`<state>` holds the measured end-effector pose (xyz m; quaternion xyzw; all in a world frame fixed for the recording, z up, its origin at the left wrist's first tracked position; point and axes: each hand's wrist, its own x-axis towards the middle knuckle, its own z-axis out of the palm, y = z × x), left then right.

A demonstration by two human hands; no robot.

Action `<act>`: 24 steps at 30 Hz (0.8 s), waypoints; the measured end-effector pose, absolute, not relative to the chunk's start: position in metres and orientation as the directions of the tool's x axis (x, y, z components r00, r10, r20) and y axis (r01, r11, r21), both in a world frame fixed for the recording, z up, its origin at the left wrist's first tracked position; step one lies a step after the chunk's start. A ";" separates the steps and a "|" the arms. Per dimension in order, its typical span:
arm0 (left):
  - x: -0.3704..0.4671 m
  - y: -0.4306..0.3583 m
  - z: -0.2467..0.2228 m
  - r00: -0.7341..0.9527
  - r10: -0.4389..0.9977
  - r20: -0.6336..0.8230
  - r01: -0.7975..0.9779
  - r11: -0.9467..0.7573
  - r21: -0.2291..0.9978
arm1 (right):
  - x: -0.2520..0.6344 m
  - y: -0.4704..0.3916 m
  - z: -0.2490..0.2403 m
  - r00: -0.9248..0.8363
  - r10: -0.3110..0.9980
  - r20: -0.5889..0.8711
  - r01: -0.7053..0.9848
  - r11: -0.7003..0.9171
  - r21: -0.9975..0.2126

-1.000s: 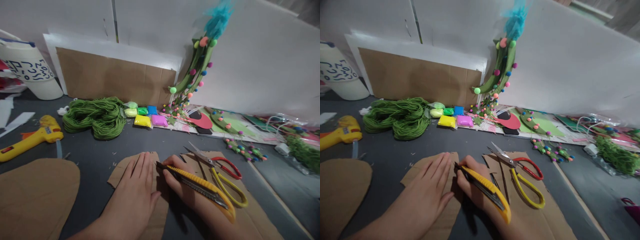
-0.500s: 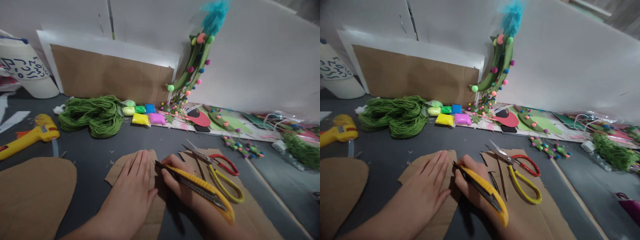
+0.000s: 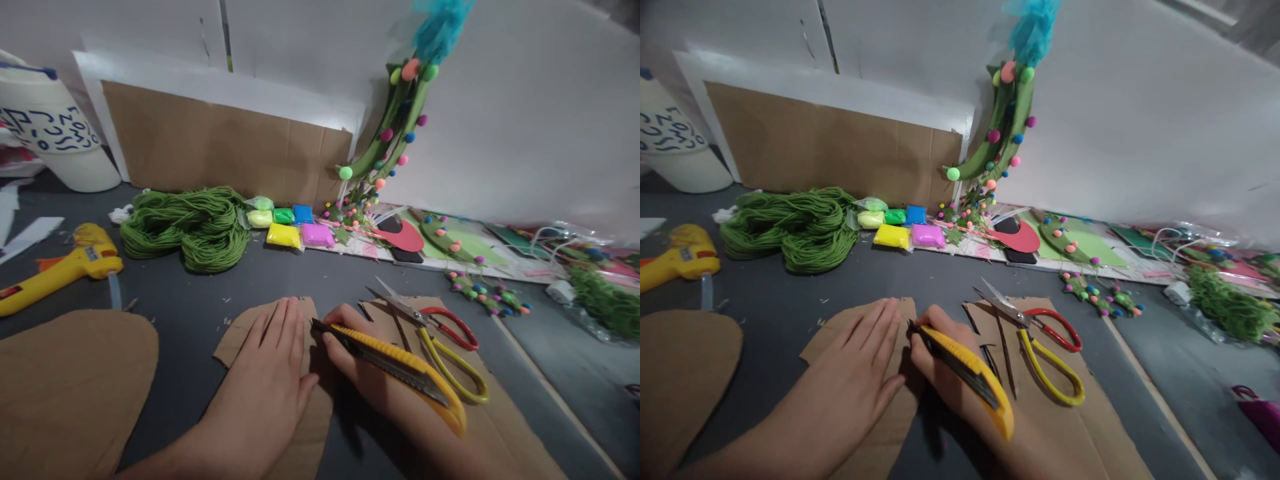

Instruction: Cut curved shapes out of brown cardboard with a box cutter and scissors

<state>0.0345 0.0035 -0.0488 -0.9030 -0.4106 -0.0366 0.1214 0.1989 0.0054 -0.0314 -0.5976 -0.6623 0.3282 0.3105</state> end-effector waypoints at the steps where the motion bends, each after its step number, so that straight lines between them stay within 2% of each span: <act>1: 0.034 0.005 -0.047 0.662 0.733 0.157 0.749 -0.636 -0.188 | 0.199 0.007 -0.028 -0.103 0.995 0.007 0.589 0.066 -0.806; 6: 0.031 0.013 -0.039 0.634 0.762 0.128 0.772 -0.619 -0.144 | 0.198 0.017 -0.013 -0.107 0.994 0.002 0.614 0.068 -0.786; 9: 0.029 0.014 -0.041 0.655 0.726 0.209 0.754 -0.644 -0.125 | 0.199 0.017 -0.013 -0.112 0.994 0.011 0.604 0.077 -0.793; 11: 0.029 0.013 -0.044 0.664 0.704 0.252 0.744 -0.655 -0.131 | 0.199 0.014 -0.017 -0.110 0.993 0.035 0.578 0.093 -0.810; 18: 0.031 0.012 -0.047 0.658 0.711 0.248 0.751 -0.645 -0.142 | 0.202 0.014 -0.032 -0.107 0.991 0.083 0.580 0.130 -0.804; 24: 0.032 0.011 -0.051 0.656 0.694 0.298 0.751 -0.640 -0.162 | 0.204 0.014 -0.034 -0.098 0.993 0.066 0.548 0.109 -0.829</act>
